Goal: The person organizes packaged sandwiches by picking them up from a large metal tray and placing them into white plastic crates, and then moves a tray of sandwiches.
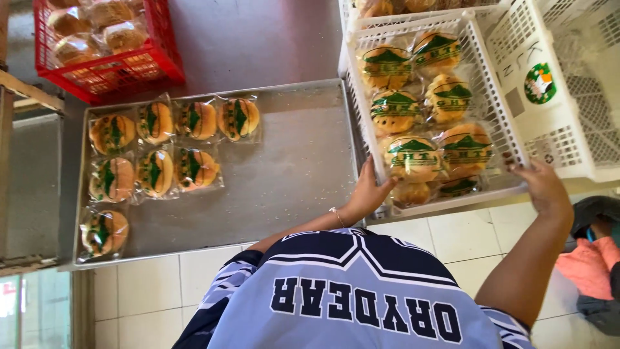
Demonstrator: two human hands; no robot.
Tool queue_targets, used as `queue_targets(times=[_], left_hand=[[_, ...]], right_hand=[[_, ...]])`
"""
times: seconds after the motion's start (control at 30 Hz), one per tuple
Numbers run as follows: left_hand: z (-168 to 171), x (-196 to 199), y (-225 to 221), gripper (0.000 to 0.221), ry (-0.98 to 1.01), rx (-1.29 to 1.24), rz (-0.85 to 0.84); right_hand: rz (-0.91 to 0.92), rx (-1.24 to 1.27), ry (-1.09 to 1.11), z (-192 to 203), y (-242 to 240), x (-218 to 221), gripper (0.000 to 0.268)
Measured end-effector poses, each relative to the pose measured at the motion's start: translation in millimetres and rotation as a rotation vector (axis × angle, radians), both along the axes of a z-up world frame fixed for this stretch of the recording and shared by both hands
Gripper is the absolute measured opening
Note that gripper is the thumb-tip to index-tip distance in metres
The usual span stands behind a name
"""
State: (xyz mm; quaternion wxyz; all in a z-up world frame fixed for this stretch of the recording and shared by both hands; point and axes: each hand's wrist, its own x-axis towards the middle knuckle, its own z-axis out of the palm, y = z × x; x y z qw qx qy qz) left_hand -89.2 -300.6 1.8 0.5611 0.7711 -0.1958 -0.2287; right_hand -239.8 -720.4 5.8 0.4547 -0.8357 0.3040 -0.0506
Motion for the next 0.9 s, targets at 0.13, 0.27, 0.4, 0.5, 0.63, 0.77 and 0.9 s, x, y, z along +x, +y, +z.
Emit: queue_targets(times=[0.13, 0.27, 0.4, 0.5, 0.63, 0.77, 0.9], left_hand=[[-6.3, -8.9, -16.0, 0.089, 0.072, -0.045, 0.126], [0.9, -12.2, -19.4, 0.077, 0.097, -0.174, 0.193], [6.7, -16.1, -22.5, 0.071, 0.153, -0.18, 0.248], [39.1, -20.5, -16.9, 0.07, 0.279, -0.2, 0.25], [27.8, -19.6, -20.5, 0.076, 0.26, -0.136, 0.26], [49.0, -15.8, -12.1, 0.077, 0.286, -0.175, 0.234], [53.0, -7.3, -10.1, 0.078, 0.176, -0.201, 0.181]], right_hand=[[-0.22, 0.46, -0.199, -34.6, -8.4, -18.8, 0.055], [-0.252, 0.703, -0.481, -33.1, 15.1, -15.5, 0.044], [-0.159, 0.833, -0.59, -34.6, 16.4, -13.0, 0.056], [-0.177, 0.908, -0.64, -25.0, 22.3, -9.1, 0.045], [-0.165, 0.803, -0.664, -7.9, 41.1, 0.4, 0.052], [-0.154, 0.647, -0.676, -16.6, 17.2, -6.5, 0.036], [-0.178, 0.629, -0.744, 43.9, 55.6, -12.5, 0.062]])
